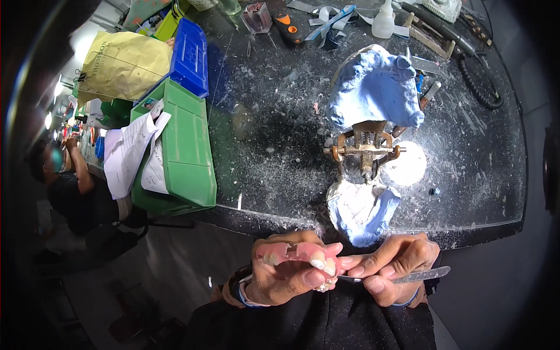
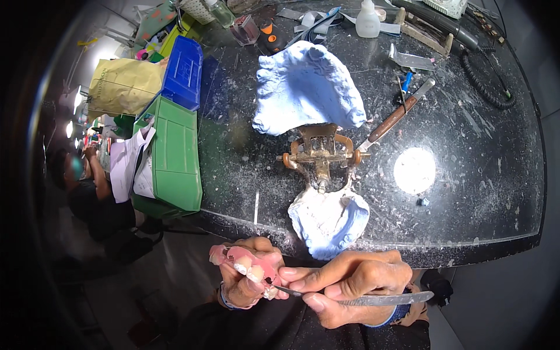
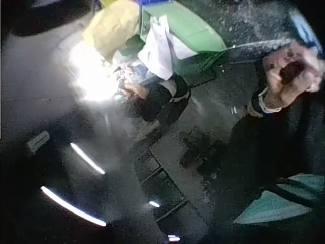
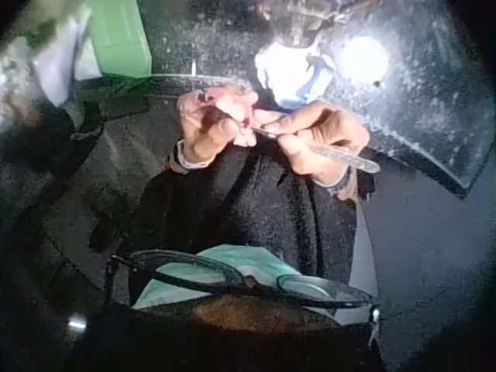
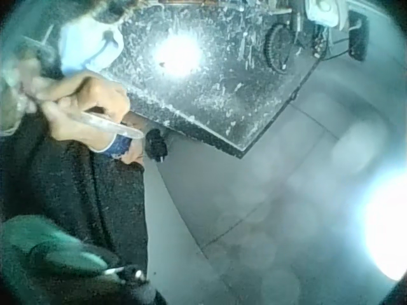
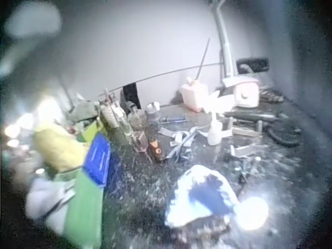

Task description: The person uses a rotary tool to polish the pink acrylic surfaces of a dental prosthesis and later uses a small metal pick to clear debris around the prosthetic teeth.

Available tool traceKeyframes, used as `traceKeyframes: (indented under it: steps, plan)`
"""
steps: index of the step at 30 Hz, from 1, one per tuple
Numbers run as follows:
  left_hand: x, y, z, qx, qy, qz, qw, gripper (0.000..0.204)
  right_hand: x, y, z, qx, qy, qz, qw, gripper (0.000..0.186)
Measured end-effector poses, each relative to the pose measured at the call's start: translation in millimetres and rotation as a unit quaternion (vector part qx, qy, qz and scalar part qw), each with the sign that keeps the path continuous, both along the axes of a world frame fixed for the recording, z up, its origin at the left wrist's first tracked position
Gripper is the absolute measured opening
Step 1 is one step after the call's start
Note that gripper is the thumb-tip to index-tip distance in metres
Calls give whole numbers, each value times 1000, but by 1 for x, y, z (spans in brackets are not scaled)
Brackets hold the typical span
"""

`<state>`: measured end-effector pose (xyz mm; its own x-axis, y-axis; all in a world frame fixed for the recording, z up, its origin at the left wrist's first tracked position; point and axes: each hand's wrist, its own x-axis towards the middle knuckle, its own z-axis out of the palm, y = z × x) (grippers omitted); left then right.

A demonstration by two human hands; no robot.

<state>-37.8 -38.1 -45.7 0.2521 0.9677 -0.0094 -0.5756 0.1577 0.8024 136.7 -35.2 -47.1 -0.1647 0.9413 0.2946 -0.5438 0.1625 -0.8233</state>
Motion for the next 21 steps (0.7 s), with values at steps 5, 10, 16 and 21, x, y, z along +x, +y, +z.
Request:
traceKeyframes:
  steps: [5, 10, 16, 21]
  plan:
    - [-4, -4, 3, -42, -29, -36, 998, 19, -3, -1, -3, -29, 61, 17, 998, 23]
    - [-4, -3, 4, -82, -119, -72, 987, 23, -2, 0, -1, -77, 105, 51, 990, 22]
    - [-15, 8, 11, -113, -93, -205, 968, 24, 1, 4, -2, -54, 54, 73, 994, 25]
    - [-13, 7, 13, -109, -98, -209, 967, 21, 0, 0, 2, -102, 129, 83, 983, 21]
